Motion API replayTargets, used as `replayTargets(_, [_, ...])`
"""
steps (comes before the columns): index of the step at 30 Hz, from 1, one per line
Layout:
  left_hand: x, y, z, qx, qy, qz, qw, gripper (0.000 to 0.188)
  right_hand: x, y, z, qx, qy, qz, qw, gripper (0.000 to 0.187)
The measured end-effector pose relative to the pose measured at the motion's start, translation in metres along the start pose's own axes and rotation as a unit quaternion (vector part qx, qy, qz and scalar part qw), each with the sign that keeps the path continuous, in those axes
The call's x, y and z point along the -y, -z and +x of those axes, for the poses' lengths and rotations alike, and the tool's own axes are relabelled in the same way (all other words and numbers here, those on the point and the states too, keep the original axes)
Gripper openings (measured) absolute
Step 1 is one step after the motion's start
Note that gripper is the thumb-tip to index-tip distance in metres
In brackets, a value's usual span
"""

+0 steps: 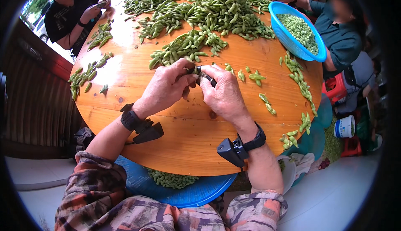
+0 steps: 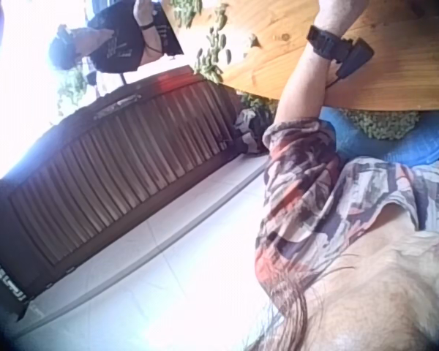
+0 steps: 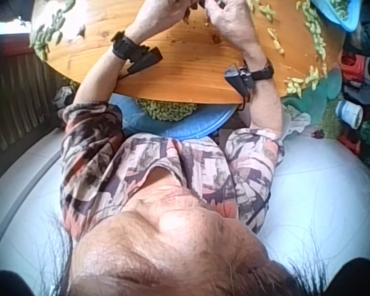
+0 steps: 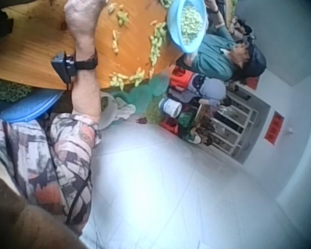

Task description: Shelling and sorting green edamame pods at a table into basins.

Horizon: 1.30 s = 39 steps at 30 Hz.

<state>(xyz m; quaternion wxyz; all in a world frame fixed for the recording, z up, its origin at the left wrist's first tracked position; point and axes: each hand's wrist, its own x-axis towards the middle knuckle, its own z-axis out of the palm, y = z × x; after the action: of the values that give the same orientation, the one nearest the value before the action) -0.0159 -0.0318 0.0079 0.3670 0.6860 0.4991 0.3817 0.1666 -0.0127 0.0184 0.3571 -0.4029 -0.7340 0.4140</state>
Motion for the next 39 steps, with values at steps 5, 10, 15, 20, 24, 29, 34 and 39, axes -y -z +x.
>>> replayTargets(5, [-0.008, 0.001, -0.001, 0.008, 0.059, -0.130, 0.990, 0.014, -0.004, -0.005, 0.000, -0.068, 0.116, -0.155, 0.979, 0.024])
replayTargets(10, [0.007, 0.003, 0.001, 0.002, 0.136, -0.465, 0.874, 0.014, 0.020, -0.004, -0.001, -0.117, 0.091, -0.134, 0.980, 0.027])
replayTargets(15, [0.020, 0.000, 0.004, 0.010, 0.124, -0.552, 0.825, 0.012, 0.014, -0.007, 0.000, -0.101, 0.095, -0.140, 0.980, 0.034])
replayTargets(20, [0.024, -0.005, 0.003, 0.031, 0.123, -0.607, 0.785, 0.014, 0.010, -0.009, 0.000, -0.119, 0.156, -0.143, 0.970, 0.036])
replayTargets(24, [0.024, -0.008, -0.001, 0.047, 0.115, -0.659, 0.742, 0.018, 0.014, -0.008, -0.002, -0.106, 0.182, -0.152, 0.966, 0.038])
replayTargets(29, [0.013, -0.014, -0.009, 0.091, 0.097, -0.663, 0.737, 0.020, 0.009, -0.013, -0.002, -0.099, 0.243, -0.143, 0.954, 0.039])
replayTargets(34, [0.006, -0.018, -0.009, 0.068, 0.134, -0.573, 0.806, 0.019, 0.009, -0.009, -0.001, -0.104, 0.156, -0.150, 0.971, 0.040])
replayTargets(39, [0.006, -0.018, -0.011, 0.122, 0.128, -0.467, 0.866, 0.019, 0.015, 0.018, 0.003, -0.091, -0.001, -0.044, 0.995, 0.040])
